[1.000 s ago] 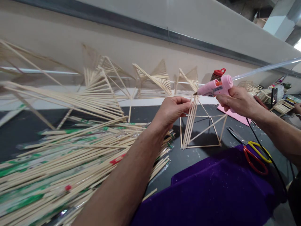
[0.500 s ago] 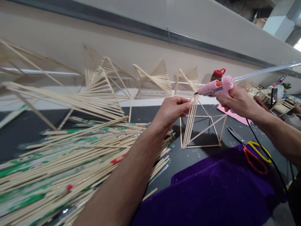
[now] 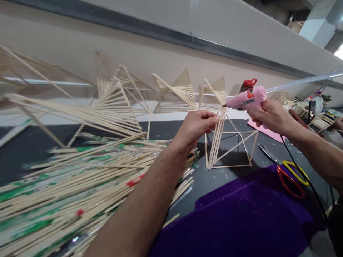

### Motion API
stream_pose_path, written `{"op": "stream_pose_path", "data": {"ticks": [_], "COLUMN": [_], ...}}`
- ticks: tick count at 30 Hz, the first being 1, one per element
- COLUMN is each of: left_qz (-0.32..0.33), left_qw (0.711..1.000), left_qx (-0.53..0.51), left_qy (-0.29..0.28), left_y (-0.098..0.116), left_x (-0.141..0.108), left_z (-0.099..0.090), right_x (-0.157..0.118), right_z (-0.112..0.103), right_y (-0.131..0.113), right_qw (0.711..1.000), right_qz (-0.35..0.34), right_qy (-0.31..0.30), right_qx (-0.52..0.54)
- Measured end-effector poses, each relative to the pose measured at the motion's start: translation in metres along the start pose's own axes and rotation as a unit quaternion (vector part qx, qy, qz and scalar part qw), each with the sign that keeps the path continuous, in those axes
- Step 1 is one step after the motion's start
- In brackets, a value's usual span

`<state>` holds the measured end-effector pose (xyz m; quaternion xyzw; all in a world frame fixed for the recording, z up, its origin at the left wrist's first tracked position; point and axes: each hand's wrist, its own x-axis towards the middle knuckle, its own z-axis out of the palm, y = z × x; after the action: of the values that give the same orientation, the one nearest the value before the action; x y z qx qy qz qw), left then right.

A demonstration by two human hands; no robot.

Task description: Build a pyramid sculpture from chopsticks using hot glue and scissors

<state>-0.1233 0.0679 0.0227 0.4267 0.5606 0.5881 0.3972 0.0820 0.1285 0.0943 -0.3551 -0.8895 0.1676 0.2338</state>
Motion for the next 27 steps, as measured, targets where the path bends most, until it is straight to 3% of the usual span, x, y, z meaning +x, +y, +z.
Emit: {"op": "stream_pose_path", "data": {"ticks": [8,14,20,24,27], "left_qz": [-0.003,-0.009,-0.033,-0.047,-0.056], "left_qw": [1.000,1.000,0.999,0.999,0.998], "left_qx": [-0.002,-0.014,-0.001,-0.011,-0.004], "left_qy": [0.001,-0.007,0.004,0.002,-0.006], "left_y": [0.000,-0.001,0.006,0.006,0.004], "left_x": [0.000,0.001,-0.002,0.000,0.002], "left_z": [0.000,-0.001,-0.001,-0.002,-0.001], "right_x": [0.000,-0.002,-0.003,-0.016,-0.027], "right_z": [-0.001,-0.010,-0.021,-0.022,-0.017], "right_y": [0.004,0.027,0.081,0.123,0.152], "right_qw": [0.999,0.976,0.904,0.826,0.801], "right_qz": [0.020,0.071,0.165,0.283,0.335], "right_qy": [0.002,0.040,0.104,0.089,0.075], "right_qx": [0.039,0.202,0.381,0.480,0.491]}}
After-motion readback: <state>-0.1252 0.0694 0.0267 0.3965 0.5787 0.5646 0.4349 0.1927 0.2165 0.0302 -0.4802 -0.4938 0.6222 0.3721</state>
